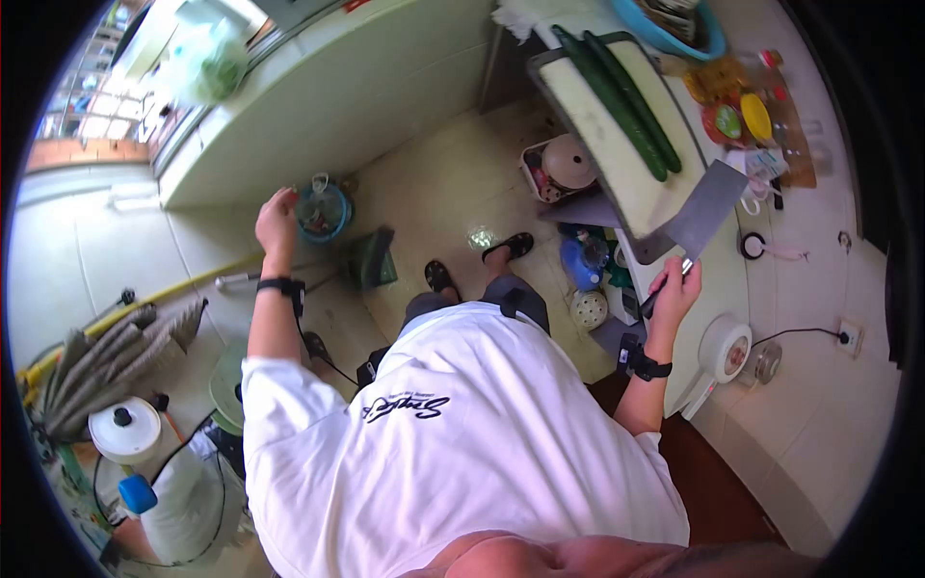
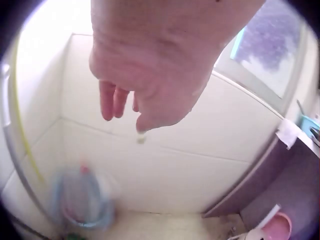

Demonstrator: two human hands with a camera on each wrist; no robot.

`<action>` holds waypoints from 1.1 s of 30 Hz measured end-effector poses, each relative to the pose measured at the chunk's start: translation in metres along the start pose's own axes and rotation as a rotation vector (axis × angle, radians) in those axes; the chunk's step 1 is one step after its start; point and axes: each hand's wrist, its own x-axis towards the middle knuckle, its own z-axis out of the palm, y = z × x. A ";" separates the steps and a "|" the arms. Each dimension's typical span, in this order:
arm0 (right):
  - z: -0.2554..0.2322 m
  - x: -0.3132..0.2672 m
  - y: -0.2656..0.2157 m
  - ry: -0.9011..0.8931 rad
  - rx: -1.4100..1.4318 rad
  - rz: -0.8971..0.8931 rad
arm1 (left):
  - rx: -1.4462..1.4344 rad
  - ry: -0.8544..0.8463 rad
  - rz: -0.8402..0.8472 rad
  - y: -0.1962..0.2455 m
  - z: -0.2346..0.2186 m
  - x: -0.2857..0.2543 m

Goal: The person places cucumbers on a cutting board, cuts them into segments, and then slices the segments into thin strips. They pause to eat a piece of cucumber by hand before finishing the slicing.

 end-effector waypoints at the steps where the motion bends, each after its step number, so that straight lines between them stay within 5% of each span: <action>1: 0.005 -0.005 -0.004 -0.021 -0.013 -0.002 | 0.133 -0.214 -0.133 -0.016 0.007 -0.008; 9: 0.021 -0.025 -0.003 0.000 -0.014 0.032 | -0.064 -0.161 -0.395 -0.024 0.015 -0.015; 11: 0.023 -0.028 -0.006 0.038 -0.038 0.048 | -0.306 0.027 -0.225 -0.015 0.044 -0.002; 14: 0.017 -0.023 -0.005 -0.003 0.006 0.043 | -0.462 -0.039 -0.102 0.113 0.005 0.035; 16: 0.014 -0.019 -0.009 -0.004 -0.005 0.046 | -0.757 -0.104 0.197 0.205 -0.017 0.051; 21: -0.006 -0.002 -0.003 0.000 -0.033 0.031 | -0.646 -0.088 0.909 0.407 -0.043 0.076; 25: -0.028 0.012 0.006 -0.007 -0.072 0.040 | -0.342 -0.123 1.251 0.491 -0.005 0.112; 29: -0.042 0.022 0.013 0.059 -0.129 0.012 | 0.317 -0.201 1.542 0.544 0.018 0.116; 31: -0.047 0.022 0.015 0.085 -0.116 0.055 | 0.269 -0.143 1.642 0.565 0.018 0.114; 33: -0.047 0.019 0.018 0.129 -0.113 0.067 | 0.277 -0.489 1.589 0.588 0.014 0.114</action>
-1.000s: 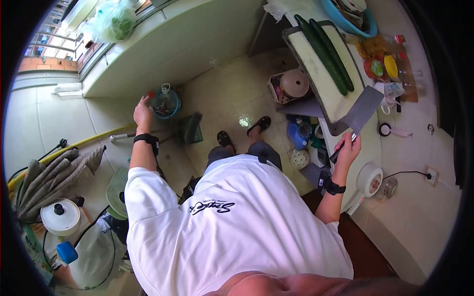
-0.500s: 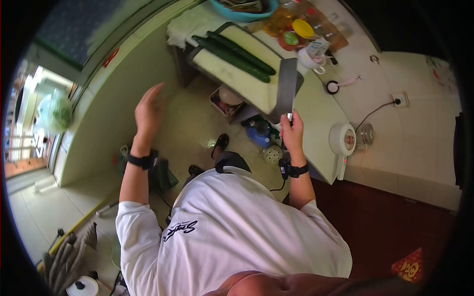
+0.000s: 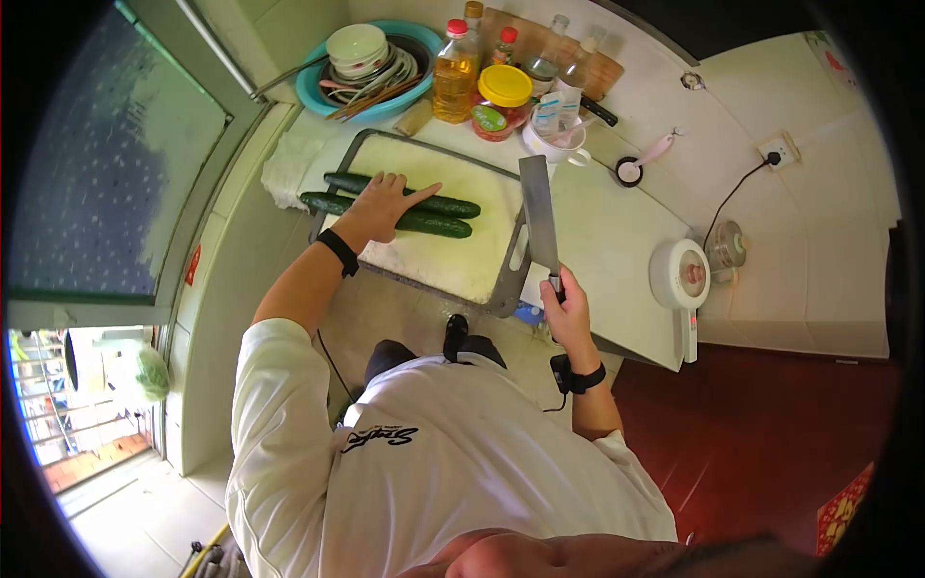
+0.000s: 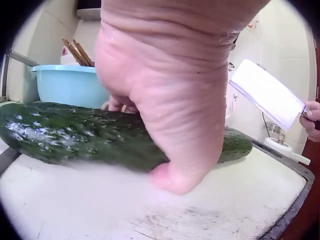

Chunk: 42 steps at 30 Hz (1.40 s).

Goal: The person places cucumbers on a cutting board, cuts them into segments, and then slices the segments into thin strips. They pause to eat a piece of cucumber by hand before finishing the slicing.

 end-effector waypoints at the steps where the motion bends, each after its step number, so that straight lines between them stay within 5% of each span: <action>1: 0.000 -0.001 0.001 0.030 0.000 0.002 | -0.023 0.139 0.074 -0.006 0.011 0.005; 6: 0.008 -0.016 0.006 0.154 -0.019 0.003 | -0.176 0.160 0.160 0.007 -0.014 -0.001; 9: 0.018 -0.026 0.005 0.238 0.013 0.006 | -0.744 0.765 0.204 0.023 -0.058 -0.031; 10: 0.023 -0.028 0.003 0.278 0.039 -0.025 | -1.076 0.812 0.051 0.021 -0.054 -0.045; 12: 0.031 -0.030 -0.001 0.308 0.083 -0.004 | -1.184 1.032 0.011 0.004 -0.060 -0.060; 14: 0.038 -0.027 -0.009 0.336 0.123 0.010 | -2.048 1.329 -0.129 0.023 -0.056 -0.056; 18: 0.052 -0.024 -0.023 0.303 0.121 0.038 | -2.469 1.007 -0.908 0.004 0.027 -0.024; 21: 0.054 -0.028 -0.023 0.263 0.101 0.068 | -2.384 0.793 -1.304 0.018 0.054 0.005; 25: 0.056 -0.027 -0.015 0.223 0.018 0.061 | -2.386 0.758 -0.975 0.028 0.059 0.006; 28: 0.068 -0.028 -0.006 0.208 -0.006 0.062 | -2.090 0.506 -1.181 0.040 0.054 -0.027; 30: 0.069 -0.022 -0.009 0.196 -0.045 0.074 | -1.769 0.921 -0.715 0.058 0.066 -0.040; 31: 0.069 -0.024 -0.017 0.157 -0.062 0.100 | -1.187 0.984 -0.348 0.051 0.041 -0.045; 32: 0.071 -0.027 -0.022 0.113 -0.081 0.129 | -0.601 0.969 -0.002 0.041 0.016 -0.048; 33: 0.074 -0.026 -0.017 0.126 -0.064 0.069 | -0.311 0.754 0.189 0.034 0.015 -0.044; 34: 0.076 -0.027 -0.015 0.128 -0.065 0.070 | -0.313 0.753 0.191 0.030 0.026 -0.040; 36: 0.078 -0.024 -0.013 0.119 -0.069 0.110 | -0.220 0.360 0.377 0.023 0.060 -0.019; 40: 0.081 -0.030 -0.003 0.198 -0.043 0.040 | -0.170 0.617 0.188 0.018 0.061 0.020; 42: 0.073 -0.028 -0.013 0.183 -0.109 0.008 | -0.188 0.640 0.221 0.019 0.059 0.026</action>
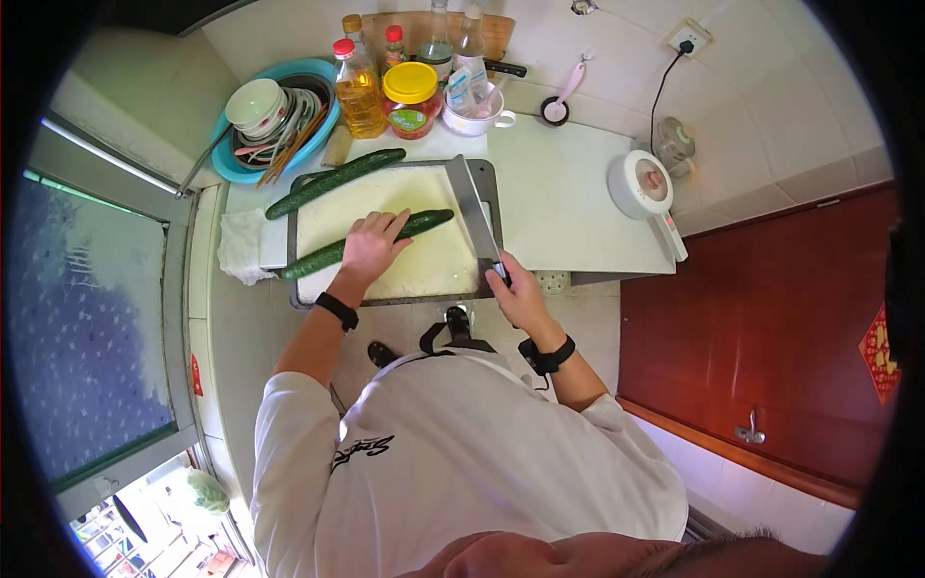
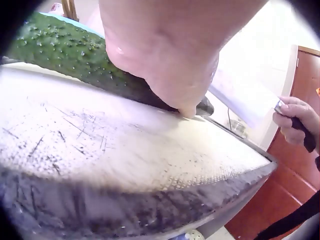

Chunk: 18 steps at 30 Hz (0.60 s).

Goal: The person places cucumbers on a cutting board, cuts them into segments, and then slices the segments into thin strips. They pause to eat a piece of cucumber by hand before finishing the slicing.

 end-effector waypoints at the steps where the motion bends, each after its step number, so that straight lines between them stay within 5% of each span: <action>1: -0.004 0.001 -0.008 -0.022 -0.042 -0.046 | -0.033 0.001 0.015 -0.001 0.001 0.001; 7: -0.006 0.002 -0.054 -0.167 -0.179 -0.073 | -0.111 0.056 -0.023 -0.004 0.008 -0.001; 18: -0.036 -0.002 -0.067 -0.361 -0.383 -0.015 | -0.170 0.056 -0.058 -0.003 0.003 0.005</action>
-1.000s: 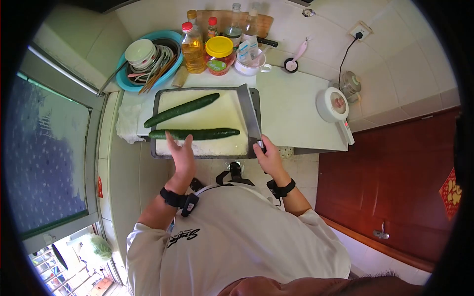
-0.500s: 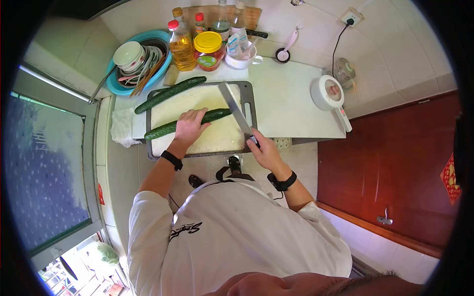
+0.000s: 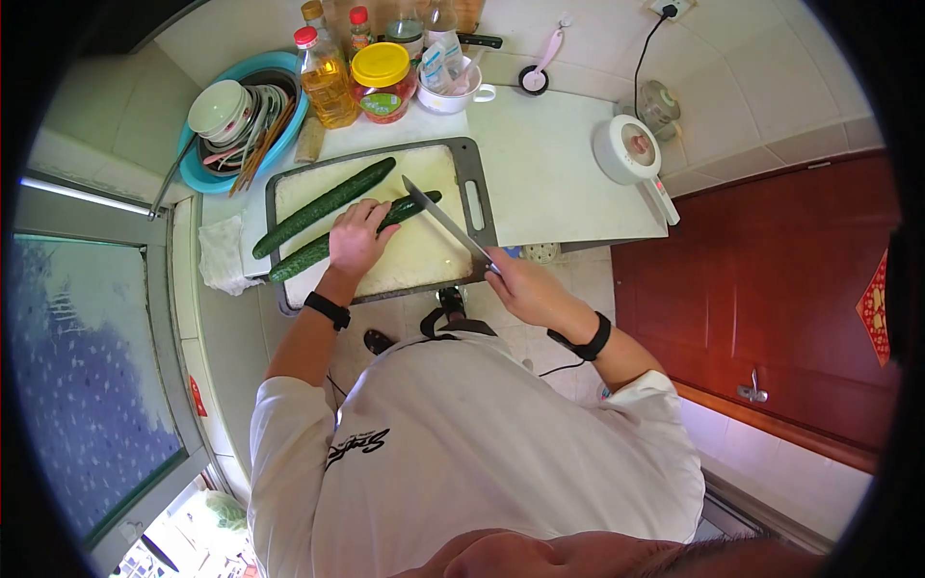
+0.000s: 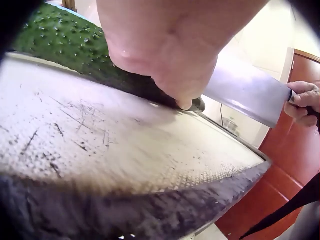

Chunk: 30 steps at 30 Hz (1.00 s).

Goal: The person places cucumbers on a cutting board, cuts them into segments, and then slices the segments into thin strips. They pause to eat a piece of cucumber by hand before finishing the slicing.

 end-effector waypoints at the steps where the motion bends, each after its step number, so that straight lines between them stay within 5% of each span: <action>1: -0.003 -0.001 0.001 -0.042 -0.017 -0.014 | -0.012 0.009 0.015 0.001 -0.002 0.002; 14: 0.055 0.046 0.034 0.065 0.097 -0.013 | 0.046 -0.054 0.071 -0.001 -0.002 -0.005; 18: 0.044 0.019 0.040 0.074 0.413 0.170 | -0.002 -0.017 0.053 0.018 -0.020 0.010; 20: 0.053 0.011 0.050 0.336 0.578 0.050 | -0.006 -0.036 0.013 0.029 -0.009 0.030; 28: 0.059 -0.015 0.052 0.401 0.820 0.255 | 0.033 -0.411 -0.181 0.043 0.054 0.091; 30: 0.068 -0.018 0.057 0.367 0.768 0.279 | -0.150 0.031 -0.039 0.056 0.023 0.077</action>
